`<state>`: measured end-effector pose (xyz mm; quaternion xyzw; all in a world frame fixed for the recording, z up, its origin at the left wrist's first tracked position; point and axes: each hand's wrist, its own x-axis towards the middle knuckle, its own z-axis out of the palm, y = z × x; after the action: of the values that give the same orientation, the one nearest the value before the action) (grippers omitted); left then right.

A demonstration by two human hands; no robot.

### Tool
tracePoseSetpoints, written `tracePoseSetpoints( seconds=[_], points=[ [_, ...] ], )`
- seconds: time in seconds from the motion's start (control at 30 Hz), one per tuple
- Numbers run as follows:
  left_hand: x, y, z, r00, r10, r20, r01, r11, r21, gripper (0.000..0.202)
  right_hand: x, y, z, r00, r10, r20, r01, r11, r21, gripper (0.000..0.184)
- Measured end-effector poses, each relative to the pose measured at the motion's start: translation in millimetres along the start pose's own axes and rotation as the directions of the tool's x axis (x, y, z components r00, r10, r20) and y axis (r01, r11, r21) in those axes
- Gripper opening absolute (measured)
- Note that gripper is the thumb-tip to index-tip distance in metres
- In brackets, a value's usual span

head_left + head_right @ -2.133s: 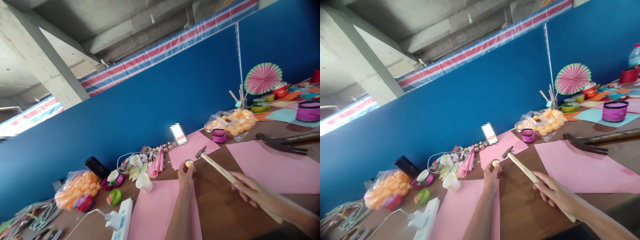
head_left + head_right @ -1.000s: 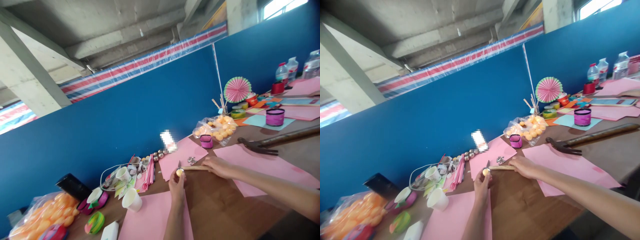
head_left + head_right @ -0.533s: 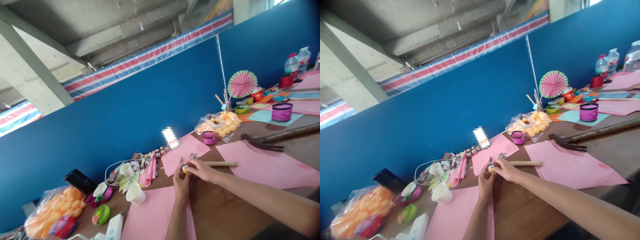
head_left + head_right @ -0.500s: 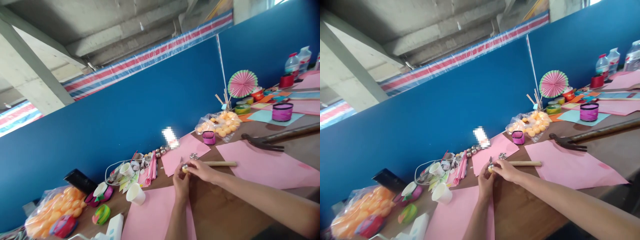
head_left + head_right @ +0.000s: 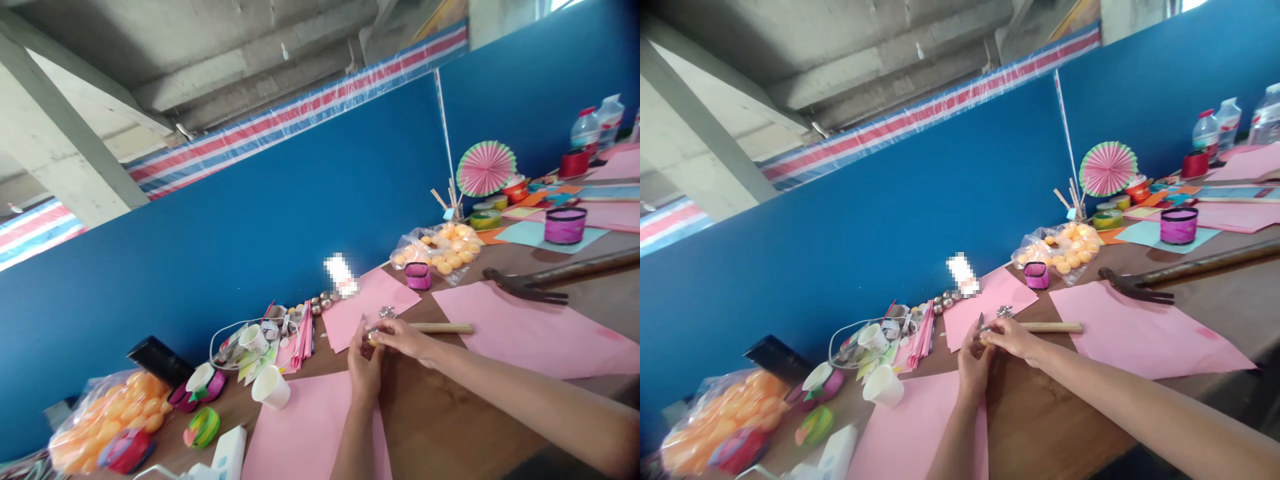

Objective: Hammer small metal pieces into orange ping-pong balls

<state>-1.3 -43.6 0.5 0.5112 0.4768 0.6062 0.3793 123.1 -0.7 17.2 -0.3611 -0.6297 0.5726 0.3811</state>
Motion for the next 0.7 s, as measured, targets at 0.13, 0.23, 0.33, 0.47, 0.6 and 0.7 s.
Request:
tracePoseSetpoints(
  seconds=[0.13, 0.23, 0.33, 0.47, 0.6, 0.7],
  points=[
    [0.3, -2.0, 0.3, 1.000, 0.025, -0.009, -0.025, 0.999, -0.035, 0.054, 6.0, -0.6, 3.7, 0.993, -0.101, -0.056, 0.098, 0.994, -0.055, 0.029],
    [1.2, -1.0, 0.4, 0.999, -0.021, -0.031, 0.015, 0.984, -0.177, 0.051, 9.3, -4.6, 3.1, 0.969, -0.233, -0.082, 0.216, 0.961, -0.174, 0.025],
    [1.6, 0.8, 0.5, 0.988, -0.153, -0.036, 0.126, 0.910, -0.395, 0.048, 9.3, -4.6, 4.0, 0.926, -0.362, -0.107, 0.310, 0.890, -0.333, 0.026],
    [1.7, 1.9, 0.6, 0.977, -0.207, 0.040, 0.203, 0.869, -0.452, 0.040, 5.2, 3.6, 8.3, 0.865, -0.499, -0.052, 0.441, 0.806, -0.395, 0.033],
    [2.8, 0.2, -0.6, 0.982, -0.182, 0.058, 0.189, 0.885, -0.425, 0.034, 4.9, 16.5, 8.5, 0.860, -0.509, -0.030, 0.462, 0.804, -0.375, 0.041],
    [4.3, -0.7, -2.1, 0.985, -0.161, 0.059, 0.171, 0.888, -0.428, 0.036, 7.8, 24.7, 6.1, 0.877, -0.479, -0.032, 0.441, 0.831, -0.338, 0.048]
  ],
)
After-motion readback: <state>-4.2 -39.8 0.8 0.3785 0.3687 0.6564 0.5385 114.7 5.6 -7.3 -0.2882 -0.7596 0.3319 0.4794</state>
